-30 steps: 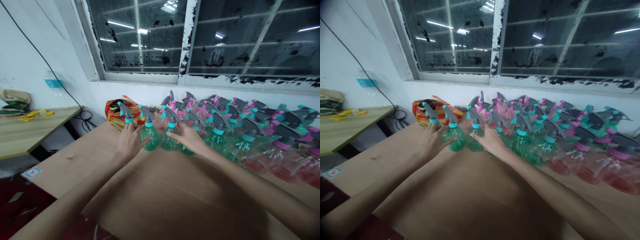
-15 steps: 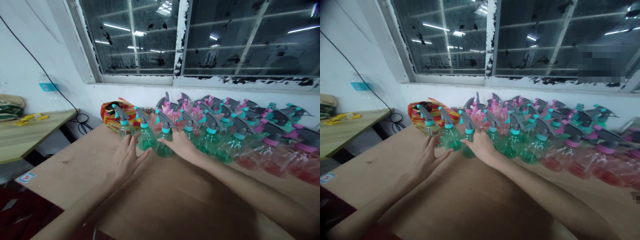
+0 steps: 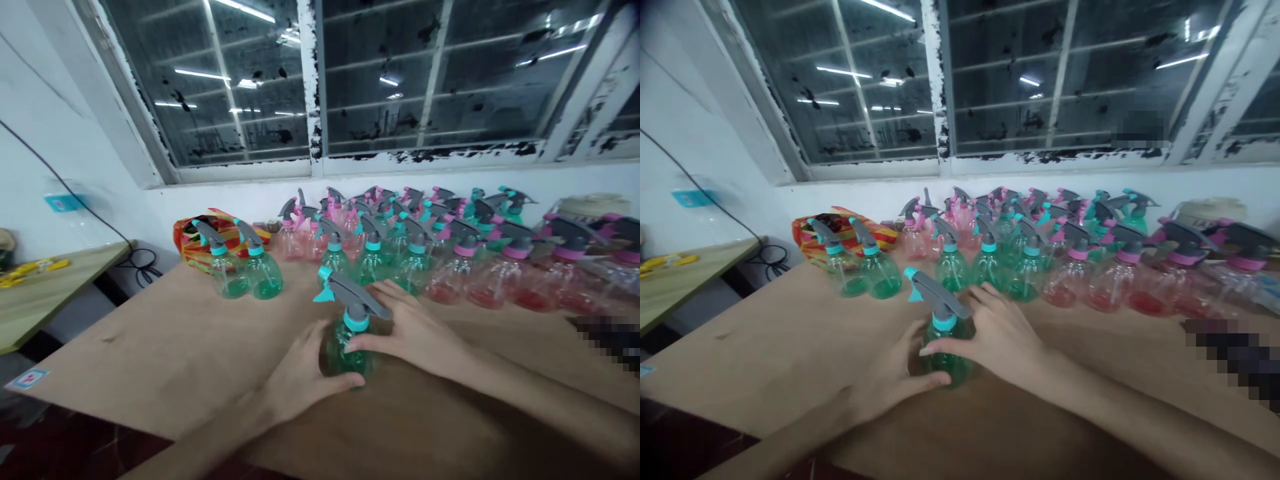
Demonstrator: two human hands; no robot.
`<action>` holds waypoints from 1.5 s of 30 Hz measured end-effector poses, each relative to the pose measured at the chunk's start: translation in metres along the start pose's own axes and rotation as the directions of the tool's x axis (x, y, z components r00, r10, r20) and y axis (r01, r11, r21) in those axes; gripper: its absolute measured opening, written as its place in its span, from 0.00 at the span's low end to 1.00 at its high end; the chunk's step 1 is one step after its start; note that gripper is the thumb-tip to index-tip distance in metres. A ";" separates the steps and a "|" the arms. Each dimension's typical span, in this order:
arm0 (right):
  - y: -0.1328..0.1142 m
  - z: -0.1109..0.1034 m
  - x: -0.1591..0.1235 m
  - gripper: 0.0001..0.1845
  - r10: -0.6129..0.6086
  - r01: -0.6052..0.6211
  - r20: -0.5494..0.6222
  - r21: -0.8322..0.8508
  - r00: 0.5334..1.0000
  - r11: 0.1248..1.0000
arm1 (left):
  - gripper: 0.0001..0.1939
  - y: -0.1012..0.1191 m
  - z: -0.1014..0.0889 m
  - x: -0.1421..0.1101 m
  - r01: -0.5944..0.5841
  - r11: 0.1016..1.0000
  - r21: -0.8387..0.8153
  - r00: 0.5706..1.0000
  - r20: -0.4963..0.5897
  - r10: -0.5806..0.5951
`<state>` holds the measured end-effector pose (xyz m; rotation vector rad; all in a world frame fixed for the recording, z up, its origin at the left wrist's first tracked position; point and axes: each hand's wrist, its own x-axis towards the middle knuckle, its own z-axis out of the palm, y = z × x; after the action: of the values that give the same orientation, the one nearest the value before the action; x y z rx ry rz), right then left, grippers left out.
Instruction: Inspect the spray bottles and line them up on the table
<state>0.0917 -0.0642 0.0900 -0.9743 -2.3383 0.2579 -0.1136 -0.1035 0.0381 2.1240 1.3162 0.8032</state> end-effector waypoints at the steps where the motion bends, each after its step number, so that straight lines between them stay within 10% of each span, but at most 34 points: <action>1: 0.006 -0.007 -0.005 0.27 0.008 -0.008 0.003 0.089 1.000 0.996 | 0.36 0.009 0.005 0.002 -0.008 1.000 0.005 1.000 0.028 0.008; 7: 0.031 -0.031 -0.036 0.27 0.026 -0.016 -0.011 0.527 1.000 0.849 | 0.37 0.047 0.045 0.029 -0.117 0.993 -0.005 0.976 0.186 0.116; 13: 0.051 -0.039 -0.055 0.14 0.126 -0.022 -0.148 0.557 0.981 0.830 | 0.48 0.062 0.073 0.066 -0.299 0.954 -0.017 0.913 0.286 0.291; 23: 0.089 -0.044 -0.050 0.12 0.213 -0.086 -0.187 0.527 0.959 0.846 | 0.46 0.017 0.069 0.096 -0.385 0.842 0.378 0.876 0.436 0.205; 45: 0.104 -0.042 -0.029 0.06 0.160 -0.072 -0.156 0.461 0.975 0.885 | 0.39 0.003 0.072 0.109 -0.460 0.824 0.330 0.847 0.441 0.296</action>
<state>0.1939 -0.0124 0.0712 -0.8598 -1.9220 0.6948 -0.0224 -0.0138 0.0134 2.7814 0.9213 0.2240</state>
